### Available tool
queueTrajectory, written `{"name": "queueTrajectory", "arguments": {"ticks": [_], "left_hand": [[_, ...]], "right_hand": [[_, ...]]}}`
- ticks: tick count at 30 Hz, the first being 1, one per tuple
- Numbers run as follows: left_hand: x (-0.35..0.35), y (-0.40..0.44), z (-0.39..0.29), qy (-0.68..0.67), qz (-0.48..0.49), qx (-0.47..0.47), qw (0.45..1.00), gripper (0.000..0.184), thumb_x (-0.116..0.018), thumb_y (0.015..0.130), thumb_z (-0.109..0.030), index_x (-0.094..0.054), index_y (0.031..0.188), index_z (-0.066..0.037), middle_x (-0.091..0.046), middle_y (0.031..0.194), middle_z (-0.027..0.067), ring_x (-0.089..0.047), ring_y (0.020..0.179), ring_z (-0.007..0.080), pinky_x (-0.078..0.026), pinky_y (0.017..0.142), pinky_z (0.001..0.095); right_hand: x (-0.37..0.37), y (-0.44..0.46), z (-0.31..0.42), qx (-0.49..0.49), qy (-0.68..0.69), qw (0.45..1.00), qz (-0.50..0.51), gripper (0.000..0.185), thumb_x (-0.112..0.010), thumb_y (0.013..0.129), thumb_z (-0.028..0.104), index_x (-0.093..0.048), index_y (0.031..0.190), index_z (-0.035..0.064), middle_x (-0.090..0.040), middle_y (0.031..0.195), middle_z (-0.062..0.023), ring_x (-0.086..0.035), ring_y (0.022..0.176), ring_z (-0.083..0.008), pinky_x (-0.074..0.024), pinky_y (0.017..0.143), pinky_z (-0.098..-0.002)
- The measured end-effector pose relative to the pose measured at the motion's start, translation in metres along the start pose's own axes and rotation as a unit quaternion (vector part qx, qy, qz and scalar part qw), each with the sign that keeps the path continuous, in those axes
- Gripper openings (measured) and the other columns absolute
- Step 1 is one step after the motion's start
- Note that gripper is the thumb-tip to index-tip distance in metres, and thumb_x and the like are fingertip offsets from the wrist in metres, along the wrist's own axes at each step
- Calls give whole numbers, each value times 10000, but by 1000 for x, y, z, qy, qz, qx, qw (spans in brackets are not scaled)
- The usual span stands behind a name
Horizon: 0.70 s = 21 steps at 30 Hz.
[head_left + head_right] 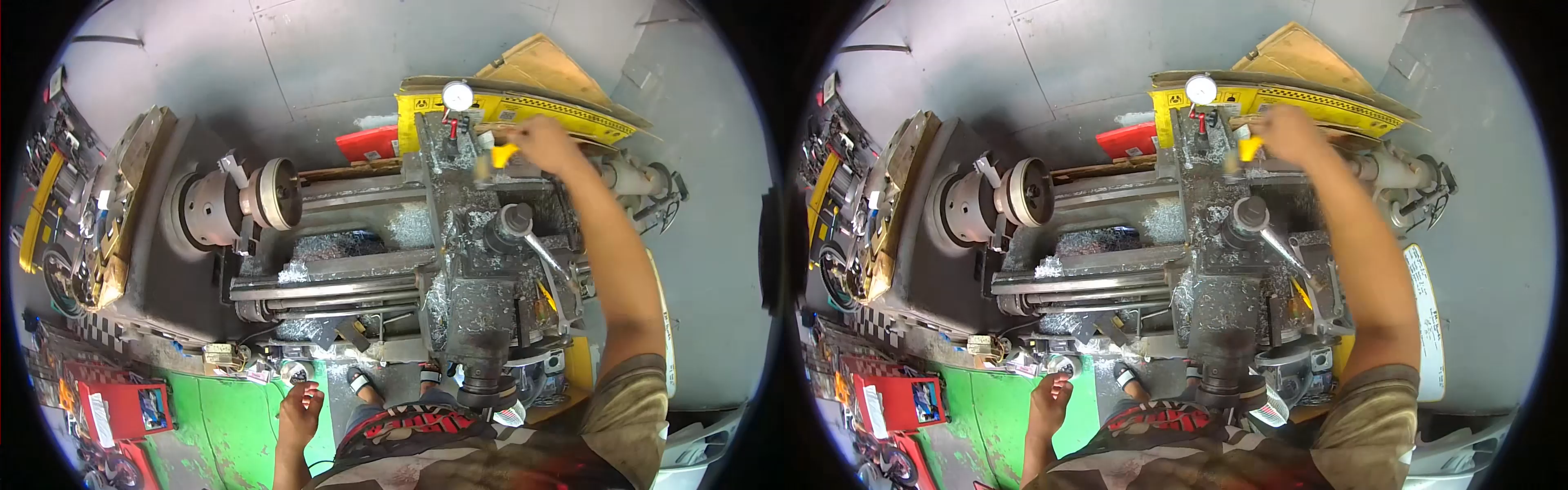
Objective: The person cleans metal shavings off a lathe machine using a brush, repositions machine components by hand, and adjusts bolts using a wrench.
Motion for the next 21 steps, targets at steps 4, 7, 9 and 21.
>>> {"name": "queueTrajectory", "arguments": {"ticks": [4, 7, 9, 21], "left_hand": [[0, 9, -19, 4, -1, -25, 1000, 209, -657, 920, -73, -676, 1102, 27, -715, 929, 142, -658, 791, 234, -539, 740, 333], [10, 9, -12, 8, -15, -26, 1000, 208, -656, 920, -73, -676, 1101, 28, -716, 933, 142, -658, 790, 236, -539, 740, 332], [20, 2, 3, 10, -37, -11, 999, 208, -656, 919, -73, -677, 1100, 28, -718, 937, 142, -658, 788, 236, -540, 738, 332], [18, -3, 24, 19, -37, 31, 999, 215, -648, 920, -92, -673, 1103, 18, -725, 964, 141, -657, 812, 234, -540, 745, 328]], "right_hand": [[-43, 5, 35, 45, 58, 997, -1, 284, -651, 893, 233, -744, 922, -34, -723, 871, -205, -656, 765, -370, -517, 712, -459], [-36, 13, -3, -8, -71, 997, 28, 274, -643, 894, 211, -747, 948, -37, -735, 887, -198, -664, 782, -370, -523, 722, -447], [-9, 8, -19, -38, -99, 994, 20, 257, -650, 884, 197, -748, 943, -34, -738, 880, -186, -664, 771, -356, -524, 723, -432], [7, -21, -20, 39, -100, 987, 117, 194, -685, 842, 134, -751, 911, -35, -721, 797, -152, -613, 682, -291, -516, 711, -387]]}}
Point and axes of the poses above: each hand's wrist, its own y-axis towards the middle knuckle, its own x-axis out of the back of the hand, z = x × y, the point moved 8 cm from there along y, towards the middle knuckle
